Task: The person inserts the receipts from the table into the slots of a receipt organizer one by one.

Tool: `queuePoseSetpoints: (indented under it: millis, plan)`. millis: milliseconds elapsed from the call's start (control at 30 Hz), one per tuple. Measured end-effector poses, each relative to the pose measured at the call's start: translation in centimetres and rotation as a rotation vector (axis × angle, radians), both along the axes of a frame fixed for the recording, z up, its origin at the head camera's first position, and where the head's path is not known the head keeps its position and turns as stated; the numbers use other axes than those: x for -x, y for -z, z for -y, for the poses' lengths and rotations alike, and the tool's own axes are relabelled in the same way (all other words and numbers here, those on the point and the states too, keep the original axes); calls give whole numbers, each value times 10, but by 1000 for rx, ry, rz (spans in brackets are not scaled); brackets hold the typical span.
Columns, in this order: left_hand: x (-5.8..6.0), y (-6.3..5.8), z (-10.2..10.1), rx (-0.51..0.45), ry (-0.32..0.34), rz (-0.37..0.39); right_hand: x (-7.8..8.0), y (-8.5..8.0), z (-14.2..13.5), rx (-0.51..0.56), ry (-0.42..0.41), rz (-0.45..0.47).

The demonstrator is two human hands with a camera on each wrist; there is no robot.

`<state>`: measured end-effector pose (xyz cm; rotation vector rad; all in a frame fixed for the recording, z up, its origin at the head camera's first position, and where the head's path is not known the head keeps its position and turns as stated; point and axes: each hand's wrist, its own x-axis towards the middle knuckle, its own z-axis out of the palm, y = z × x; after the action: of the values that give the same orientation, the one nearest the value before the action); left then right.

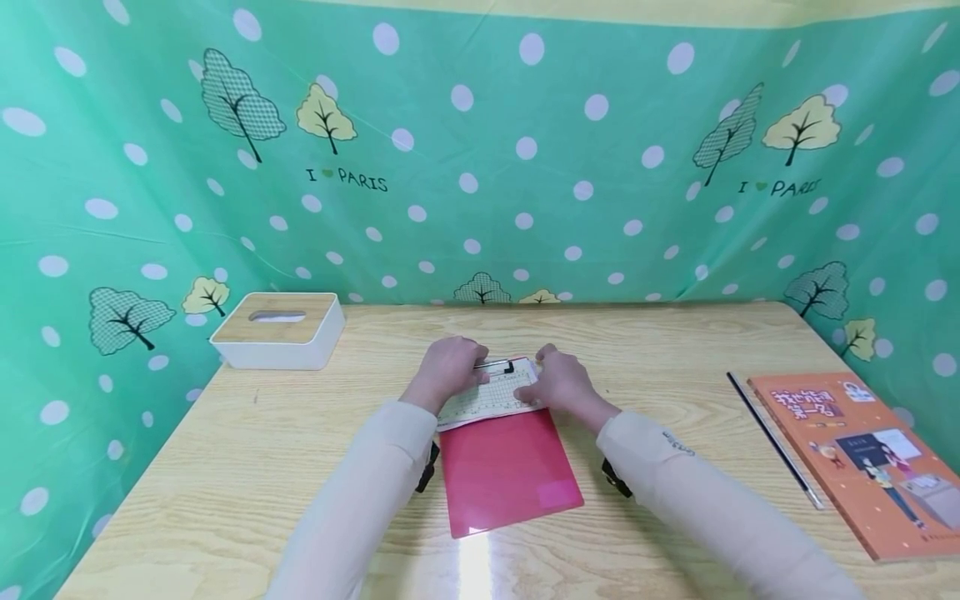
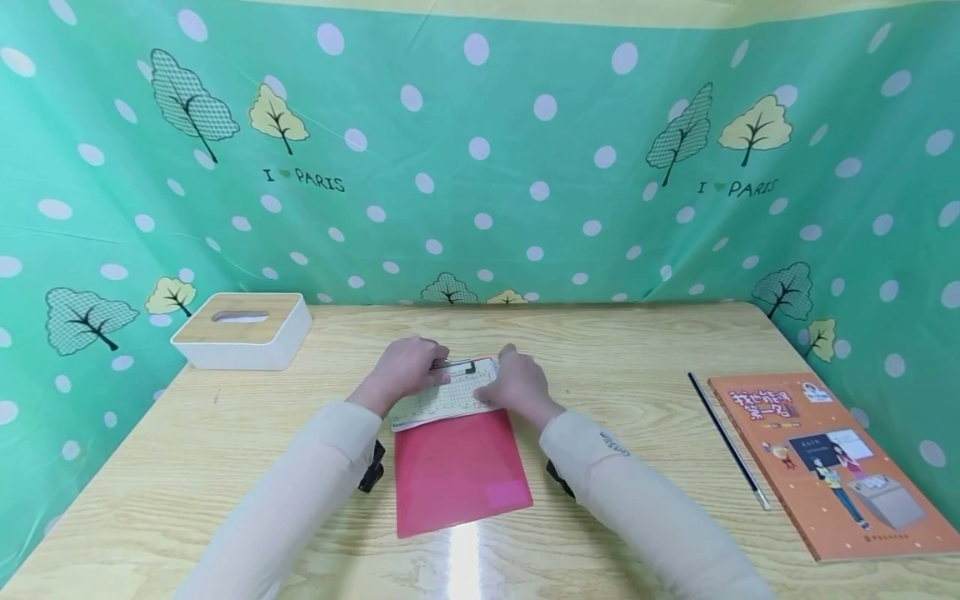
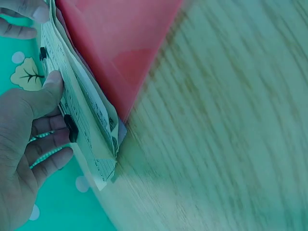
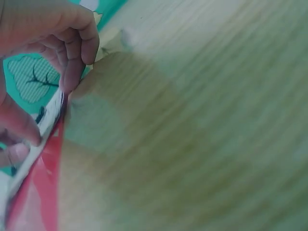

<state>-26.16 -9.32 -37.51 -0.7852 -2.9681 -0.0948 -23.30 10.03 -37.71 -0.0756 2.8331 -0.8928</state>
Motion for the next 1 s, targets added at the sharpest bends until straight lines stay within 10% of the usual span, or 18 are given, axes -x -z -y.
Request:
queuePoseSetpoints:
  millis: [367, 1000]
  plan:
    - [0, -1, -1, 17, -10, -3, 9, 2, -7, 288, 140, 142]
    - [3, -2, 0, 27, 13, 10, 5, 0, -6, 301, 218, 27]
